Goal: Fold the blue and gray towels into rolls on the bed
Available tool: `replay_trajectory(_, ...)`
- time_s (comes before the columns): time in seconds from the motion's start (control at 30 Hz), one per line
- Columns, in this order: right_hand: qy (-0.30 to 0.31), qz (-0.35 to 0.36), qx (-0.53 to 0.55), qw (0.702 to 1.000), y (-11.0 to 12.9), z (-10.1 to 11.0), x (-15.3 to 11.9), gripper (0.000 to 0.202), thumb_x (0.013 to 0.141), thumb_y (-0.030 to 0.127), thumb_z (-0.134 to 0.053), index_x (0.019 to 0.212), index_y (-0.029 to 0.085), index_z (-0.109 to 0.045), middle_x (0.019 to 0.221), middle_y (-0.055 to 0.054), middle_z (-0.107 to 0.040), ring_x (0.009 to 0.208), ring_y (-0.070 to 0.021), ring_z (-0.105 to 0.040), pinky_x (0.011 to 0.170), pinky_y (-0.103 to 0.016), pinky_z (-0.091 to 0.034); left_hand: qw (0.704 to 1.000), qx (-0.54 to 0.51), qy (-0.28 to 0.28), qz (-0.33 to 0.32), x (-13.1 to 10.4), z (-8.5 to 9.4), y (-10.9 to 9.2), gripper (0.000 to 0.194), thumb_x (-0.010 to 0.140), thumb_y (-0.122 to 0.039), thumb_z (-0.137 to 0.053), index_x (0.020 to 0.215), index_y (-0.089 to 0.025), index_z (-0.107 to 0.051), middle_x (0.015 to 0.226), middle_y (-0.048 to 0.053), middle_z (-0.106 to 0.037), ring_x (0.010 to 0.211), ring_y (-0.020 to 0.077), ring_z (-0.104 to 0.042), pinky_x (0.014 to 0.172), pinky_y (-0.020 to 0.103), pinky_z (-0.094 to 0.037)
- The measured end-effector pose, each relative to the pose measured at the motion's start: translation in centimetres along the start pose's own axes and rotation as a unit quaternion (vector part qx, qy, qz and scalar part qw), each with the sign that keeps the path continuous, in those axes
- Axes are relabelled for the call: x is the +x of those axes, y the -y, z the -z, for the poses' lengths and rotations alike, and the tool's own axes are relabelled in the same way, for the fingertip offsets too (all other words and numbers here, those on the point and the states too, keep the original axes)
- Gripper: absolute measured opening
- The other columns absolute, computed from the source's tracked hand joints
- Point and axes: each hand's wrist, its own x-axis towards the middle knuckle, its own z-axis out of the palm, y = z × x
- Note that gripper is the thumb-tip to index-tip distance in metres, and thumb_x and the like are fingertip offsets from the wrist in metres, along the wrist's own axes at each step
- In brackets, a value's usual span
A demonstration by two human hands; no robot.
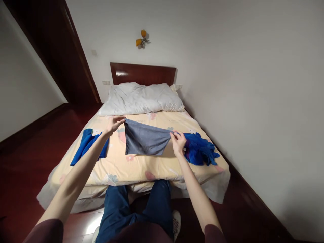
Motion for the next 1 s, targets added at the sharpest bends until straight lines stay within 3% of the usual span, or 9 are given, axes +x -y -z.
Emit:
replay_trajectory(0.17,0.070,0.002,-0.001,0.998,3.1,-1.6,3.5,0.056,0.061,0.055,-0.085,0.095,0.013,-0.074,0.094,-0.015,-0.076,0.085,-0.0232,-0.071,0.080,-0.035,-0.058,0.998,-0.012,-0.052,0.014,-1.3,2.0,-2.7,0.071,0.059,-0.066,-0.082,0.102,-0.010,-0.076,0.106,0.018,-0.076,0.103,0.0313,-0.070,0.092,0.041,-0.055)
replay_trajectory(0.33,0.109,-0.002,-0.004,0.994,5.0,-2.0,4.7,0.055,0.056,0.055,-0.088,0.090,0.013,-0.076,0.092,-0.013,-0.077,0.086,-0.0235,-0.072,0.082,-0.035,-0.058,0.998,0.026,-0.061,0.008,-2.2,3.4,-3.9,0.061,0.061,-0.061,-0.083,0.094,-0.011,-0.079,0.101,0.016,-0.077,0.100,0.0308,-0.071,0.089,0.039,-0.057)
replay_trajectory(0.47,0.154,-0.038,-0.027,0.987,5.8,-0.5,3.3,0.056,0.054,0.056,-0.089,0.089,0.014,-0.077,0.088,-0.012,-0.078,0.081,-0.0231,-0.073,0.078,-0.036,-0.059,0.998,0.050,-0.048,0.011,-4.3,4.3,-3.9,0.052,0.065,-0.057,-0.082,0.093,-0.014,-0.080,0.094,0.013,-0.079,0.094,0.0292,-0.073,0.085,0.037,-0.058)
replay_trajectory(0.6,0.186,-0.083,-0.047,0.978,6.5,2.2,0.4,0.052,0.051,0.053,-0.092,0.084,0.016,-0.078,0.087,-0.010,-0.078,0.081,-0.0221,-0.072,0.076,-0.033,-0.058,0.994,0.090,-0.029,0.057,-8.9,5.3,-4.5,0.043,0.068,-0.054,-0.081,0.092,-0.018,-0.081,0.088,0.009,-0.079,0.087,0.0271,-0.074,0.081,0.034,-0.059)
replay_trajectory(0.77,0.220,-0.164,-0.056,0.960,8.8,5.6,-2.1,0.050,0.052,0.048,-0.094,0.089,0.018,-0.078,0.080,-0.007,-0.076,0.066,-0.0149,-0.066,0.060,-0.025,-0.053,0.992,0.054,0.023,0.113,-14.6,6.5,-8.0,0.040,0.065,-0.053,-0.083,0.088,-0.020,-0.082,0.087,0.009,-0.079,0.080,0.0244,-0.072,0.069,0.030,-0.058)
replay_trajectory(0.9,0.226,-0.189,-0.051,0.954,10.3,6.3,-2.1,0.050,0.051,0.046,-0.096,0.088,0.018,-0.079,0.078,-0.006,-0.075,0.061,-0.0118,-0.061,0.055,-0.023,-0.051,0.986,0.052,0.040,0.154,-15.7,7.0,-10.2,0.037,0.064,-0.049,-0.085,0.086,-0.019,-0.082,0.071,0.007,-0.074,0.063,0.0180,-0.065,0.052,0.025,-0.050)
replay_trajectory(1.0,0.226,-0.209,-0.051,0.950,9.8,5.6,-1.3,0.051,0.050,0.045,-0.096,0.088,0.018,-0.078,0.078,-0.006,-0.074,0.060,-0.0112,-0.060,0.054,-0.023,-0.051,0.984,0.051,0.046,0.165,-15.0,6.8,-9.7,0.035,0.066,-0.046,-0.085,0.087,-0.019,-0.081,0.070,0.006,-0.073,0.061,0.0160,-0.063,0.050,0.024,-0.047)
